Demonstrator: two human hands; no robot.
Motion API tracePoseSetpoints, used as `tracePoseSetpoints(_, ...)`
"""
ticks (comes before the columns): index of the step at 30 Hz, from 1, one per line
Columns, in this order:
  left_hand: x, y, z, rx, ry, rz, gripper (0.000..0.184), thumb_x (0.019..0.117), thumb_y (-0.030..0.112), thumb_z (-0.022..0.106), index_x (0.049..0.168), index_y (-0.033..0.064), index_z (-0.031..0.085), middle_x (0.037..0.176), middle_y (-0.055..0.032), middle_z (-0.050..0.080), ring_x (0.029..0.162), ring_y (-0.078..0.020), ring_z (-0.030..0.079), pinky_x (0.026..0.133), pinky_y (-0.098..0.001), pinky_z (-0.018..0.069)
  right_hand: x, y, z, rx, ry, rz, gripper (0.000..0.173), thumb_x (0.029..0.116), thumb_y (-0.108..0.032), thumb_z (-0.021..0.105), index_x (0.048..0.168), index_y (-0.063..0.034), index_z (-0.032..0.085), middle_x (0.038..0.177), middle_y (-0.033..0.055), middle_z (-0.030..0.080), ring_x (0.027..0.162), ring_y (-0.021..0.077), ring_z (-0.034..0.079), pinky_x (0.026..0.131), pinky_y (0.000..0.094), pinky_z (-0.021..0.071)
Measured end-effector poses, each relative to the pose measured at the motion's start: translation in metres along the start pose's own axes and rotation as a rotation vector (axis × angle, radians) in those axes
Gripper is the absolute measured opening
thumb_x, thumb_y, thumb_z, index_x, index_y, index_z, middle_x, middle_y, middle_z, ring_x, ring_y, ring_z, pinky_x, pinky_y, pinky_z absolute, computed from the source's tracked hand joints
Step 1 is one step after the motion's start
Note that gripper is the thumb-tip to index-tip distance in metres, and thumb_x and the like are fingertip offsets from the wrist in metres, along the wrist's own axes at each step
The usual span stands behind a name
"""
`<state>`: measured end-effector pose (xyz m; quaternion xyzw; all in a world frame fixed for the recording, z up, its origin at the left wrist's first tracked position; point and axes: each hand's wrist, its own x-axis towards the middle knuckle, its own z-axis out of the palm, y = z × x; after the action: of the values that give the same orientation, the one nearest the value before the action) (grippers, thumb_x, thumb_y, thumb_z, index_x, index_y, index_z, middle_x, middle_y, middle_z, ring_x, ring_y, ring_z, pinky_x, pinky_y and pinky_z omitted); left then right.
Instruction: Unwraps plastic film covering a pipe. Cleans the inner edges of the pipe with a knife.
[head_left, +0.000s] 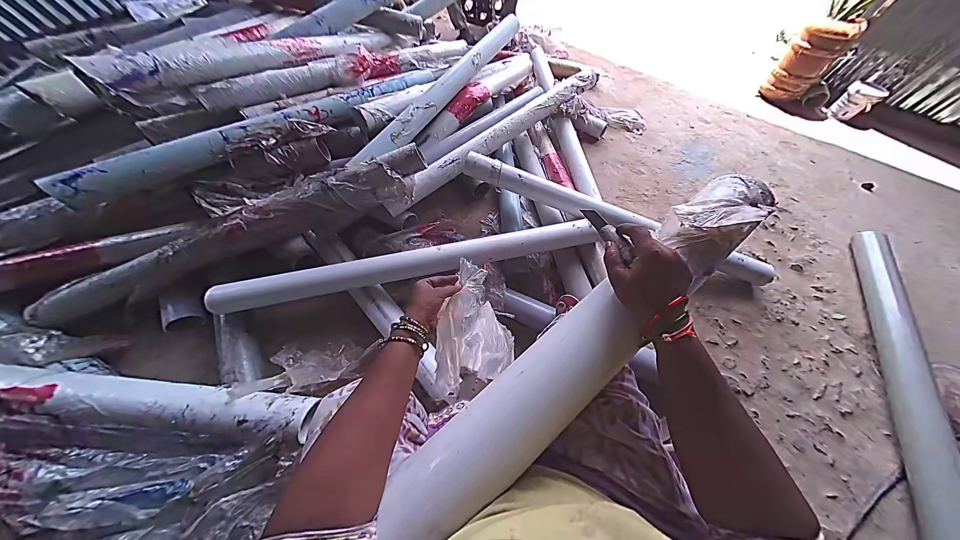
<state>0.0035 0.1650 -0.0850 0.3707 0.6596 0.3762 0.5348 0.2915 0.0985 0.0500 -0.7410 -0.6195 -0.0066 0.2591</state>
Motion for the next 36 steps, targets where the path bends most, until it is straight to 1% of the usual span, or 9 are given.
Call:
tracePoseSetpoints(3,-0.007,0.005,0.009,0.421,-0.100,0.076,0.093,0.0894,0.021,0.082,0.159,-0.0046,0.025,0.156,-0.0331,0.037,0.144,-0.0403,0.039,0.119,-0.0484,0.0327,-0.001,0.001,0.001,0.028,0.022,-0.007,0.031,0.0969,-0.019,0.063,0.120,0.0004,0.069,0.089,0.0253,0.071,0.078,0.0474,0.069,0.064,0.0646,0.0483)
tracePoseSetpoints(7,-0.036,0.044,0.030,0.862,-0.277,0.132,0.069,0.1092,0.052,0.039,0.163,0.0088,0.029,0.167,-0.0245,0.024,0.157,-0.0463,0.008,0.119,-0.0749,0.0034,-0.001,0.001,0.002,0.054,0.059,-0.006,0.031,0.0974,-0.020,0.063,0.121,-0.0004,0.069,0.088,0.0245,0.072,0.075,0.0457,0.069,0.063,0.0637,0.0491)
tracePoseSetpoints(9,-0.063,0.063,0.040,0.748,-0.565,0.240,0.066,0.1107,0.044,0.040,0.161,0.0010,0.030,0.161,-0.0264,0.036,0.154,-0.0397,0.028,0.124,-0.0578,0.0188,-0.002,0.007,0.004,0.232,0.135,0.004,0.034,0.0997,-0.021,0.059,0.124,0.0008,0.067,0.081,0.0196,0.069,0.066,0.0362,0.064,0.060,0.0558,0.0478)
tracePoseSetpoints(12,-0.117,0.074,0.057,0.606,-1.022,0.333,0.097,0.0977,0.044,0.061,0.164,-0.0002,0.006,0.160,-0.0296,0.033,0.146,-0.0360,0.041,0.119,-0.0475,0.0349,0.001,0.027,0.001,1.098,0.361,0.148,0.023,0.1056,-0.013,0.040,0.116,-0.0112,0.060,0.071,-0.0093,0.061,0.051,-0.0022,0.052,0.049,0.0140,0.0457)
tracePoseSetpoints(15,-0.144,0.072,0.069,0.833,-0.864,0.400,0.130,0.0751,0.052,0.087,0.165,0.0039,0.007,0.151,-0.0286,0.045,0.130,-0.0399,0.056,0.106,-0.0569,0.0471,0.001,0.048,-0.042,1.570,0.589,0.425,0.032,0.1134,-0.025,0.025,0.106,-0.0189,0.056,0.073,-0.0072,0.062,0.052,0.0019,0.054,0.047,0.0162,0.0454)
tracePoseSetpoints(21,-0.121,0.059,0.058,0.652,-0.930,0.352,0.125,0.0701,0.044,0.087,0.163,0.0051,0.013,0.140,-0.0217,0.058,0.126,-0.0273,0.062,0.106,-0.0483,0.0502,-0.044,0.099,-0.063,0.887,0.502,0.204,0.026,0.0951,-0.006,0.052,0.121,-0.0041,0.054,0.093,-0.0096,0.065,0.077,-0.0034,0.065,0.070,0.0152,0.0559)
tracePoseSetpoints(24,-0.128,0.062,0.054,0.713,-0.906,0.321,0.124,0.0695,0.046,0.087,0.163,0.0081,0.015,0.136,-0.0218,0.061,0.122,-0.0301,0.064,0.104,-0.0515,0.0513,-0.074,0.102,-0.048,0.404,0.293,0.075,0.044,0.0902,-0.018,0.057,0.123,0.0115,0.056,0.091,0.0125,0.067,0.072,0.0095,0.062,0.066,0.0283,0.0530)
tracePoseSetpoints(29,-0.180,0.063,0.064,1.086,-0.632,0.432,0.125,0.0769,0.058,0.082,0.164,0.0018,0.013,0.143,-0.0295,0.051,0.121,-0.0441,0.061,0.099,-0.0546,0.0517,-0.112,0.098,-0.019,0.231,0.207,-0.163,0.042,0.0887,-0.017,0.058,0.123,0.0053,0.069,0.102,0.0202,0.075,0.081,0.0304,0.074,0.068,0.0461,0.0592)
tracePoseSetpoints(36,-0.219,0.051,0.061,1.110,-0.473,0.763,0.115,0.0746,0.046,0.088,0.153,-0.0154,0.031,0.138,-0.0448,0.049,0.116,-0.0598,0.060,0.092,-0.0628,0.0535,-0.127,0.088,-0.005,0.035,0.351,-0.391,0.044,0.1034,-0.039,0.044,0.124,-0.0123,0.073,0.074,0.0075,0.065,0.056,0.0177,0.060,0.048,0.0301,0.0469)
